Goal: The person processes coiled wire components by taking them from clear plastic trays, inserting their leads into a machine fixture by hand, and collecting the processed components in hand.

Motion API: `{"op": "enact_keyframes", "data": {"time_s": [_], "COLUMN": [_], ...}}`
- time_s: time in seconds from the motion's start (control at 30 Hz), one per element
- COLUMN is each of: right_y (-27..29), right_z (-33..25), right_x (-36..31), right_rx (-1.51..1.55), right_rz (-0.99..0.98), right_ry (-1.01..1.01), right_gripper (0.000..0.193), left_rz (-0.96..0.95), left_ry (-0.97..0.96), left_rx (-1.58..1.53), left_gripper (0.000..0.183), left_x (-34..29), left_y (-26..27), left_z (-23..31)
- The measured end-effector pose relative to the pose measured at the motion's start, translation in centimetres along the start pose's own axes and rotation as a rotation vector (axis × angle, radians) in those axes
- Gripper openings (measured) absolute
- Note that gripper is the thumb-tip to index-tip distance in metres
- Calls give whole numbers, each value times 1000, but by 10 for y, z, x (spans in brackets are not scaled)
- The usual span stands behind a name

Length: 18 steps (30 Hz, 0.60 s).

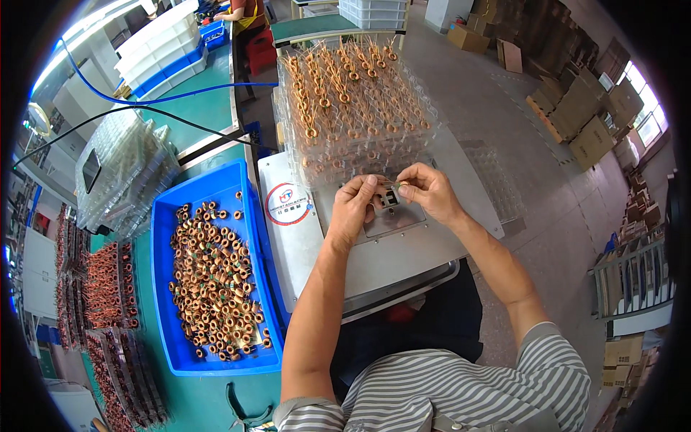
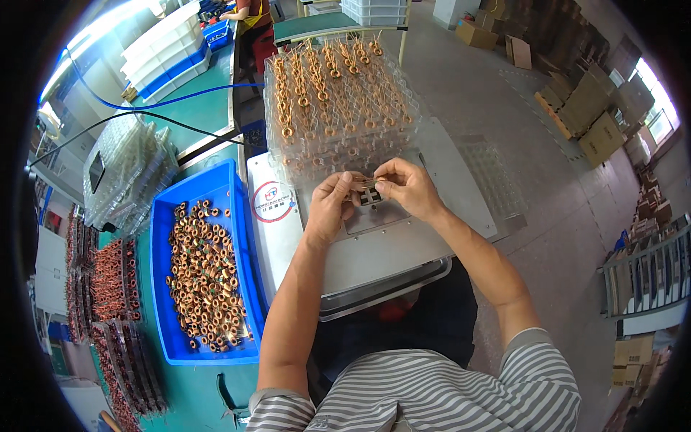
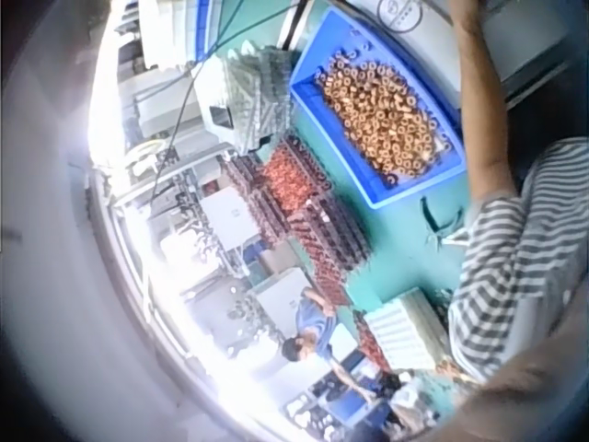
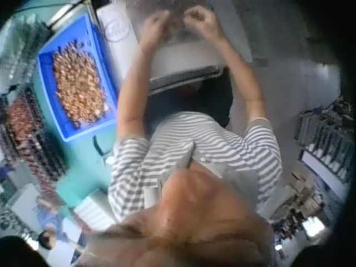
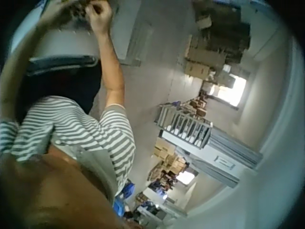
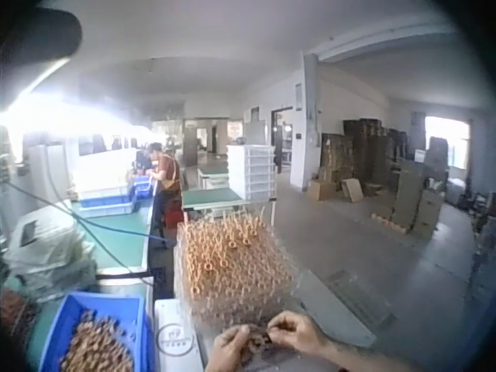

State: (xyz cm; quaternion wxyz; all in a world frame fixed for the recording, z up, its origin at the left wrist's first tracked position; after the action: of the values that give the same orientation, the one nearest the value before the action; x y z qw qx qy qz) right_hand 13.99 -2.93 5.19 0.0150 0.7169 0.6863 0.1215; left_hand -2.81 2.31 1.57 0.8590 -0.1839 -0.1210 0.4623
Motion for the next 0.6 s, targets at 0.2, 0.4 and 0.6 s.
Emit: {"op": "enact_keyframes", "data": {"time_s": [0.2,0.4,0.6], "right_y": [-7,-5,3], "right_z": [-6,0,-2], "right_x": [-8,-11,-9], "right_rx": [-251,-161,-245], "right_rz": [35,78,74], "right_ry": [62,13,6], "right_gripper": [15,14,15], "left_rz": [-16,-68,8], "left_ry": [138,97,147], "left_rx": [64,32,100], "left_gripper": [37,33,29], "left_x": [-2,-1,-1], "left_y": [-2,-4,-4], "left_z": [-4,-6,-10]}}
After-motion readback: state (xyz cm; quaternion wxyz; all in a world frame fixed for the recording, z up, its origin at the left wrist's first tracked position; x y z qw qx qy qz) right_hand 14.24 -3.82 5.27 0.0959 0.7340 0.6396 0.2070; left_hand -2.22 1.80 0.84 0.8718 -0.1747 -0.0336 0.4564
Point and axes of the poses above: each hand's wrist, its own x-axis towards the middle knuckle, its own y-axis out of the back of the hand, z = x × y, the point moved 4 cm from there along x, towards the middle knuckle, and after that the axes turned 1 degree about -y, right-handed, at the moved point
